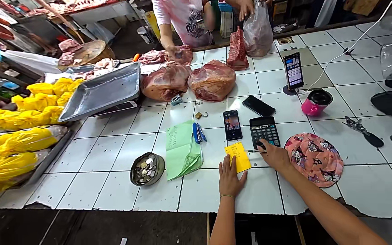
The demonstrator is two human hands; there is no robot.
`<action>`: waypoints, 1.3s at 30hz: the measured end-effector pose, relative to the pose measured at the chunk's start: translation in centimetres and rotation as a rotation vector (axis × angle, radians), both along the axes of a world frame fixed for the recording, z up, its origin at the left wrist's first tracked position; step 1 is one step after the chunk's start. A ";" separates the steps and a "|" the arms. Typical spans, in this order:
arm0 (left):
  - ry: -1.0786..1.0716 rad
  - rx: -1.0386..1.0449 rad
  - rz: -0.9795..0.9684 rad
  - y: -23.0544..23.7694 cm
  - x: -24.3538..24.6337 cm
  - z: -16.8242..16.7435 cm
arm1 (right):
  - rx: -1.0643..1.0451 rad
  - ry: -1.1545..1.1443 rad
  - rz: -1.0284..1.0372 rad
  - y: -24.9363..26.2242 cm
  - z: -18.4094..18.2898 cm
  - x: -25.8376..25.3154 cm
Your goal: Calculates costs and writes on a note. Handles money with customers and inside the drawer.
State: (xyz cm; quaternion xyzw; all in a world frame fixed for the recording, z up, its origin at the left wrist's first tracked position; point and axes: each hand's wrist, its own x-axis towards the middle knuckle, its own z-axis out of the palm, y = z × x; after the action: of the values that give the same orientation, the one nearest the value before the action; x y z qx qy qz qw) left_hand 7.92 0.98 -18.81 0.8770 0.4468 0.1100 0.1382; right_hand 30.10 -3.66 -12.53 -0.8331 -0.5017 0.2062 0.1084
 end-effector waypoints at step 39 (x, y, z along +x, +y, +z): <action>0.032 -0.005 -0.018 0.0 0.0 0.1 | -0.020 -0.060 -0.094 -3.2 -0.5 1.5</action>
State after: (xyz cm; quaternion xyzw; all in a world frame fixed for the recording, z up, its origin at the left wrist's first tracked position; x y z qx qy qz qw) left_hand 7.92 0.98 -18.69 0.8824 0.4411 0.0936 0.1340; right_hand 31.59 -6.84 -13.04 -0.8624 -0.4631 0.1810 0.0945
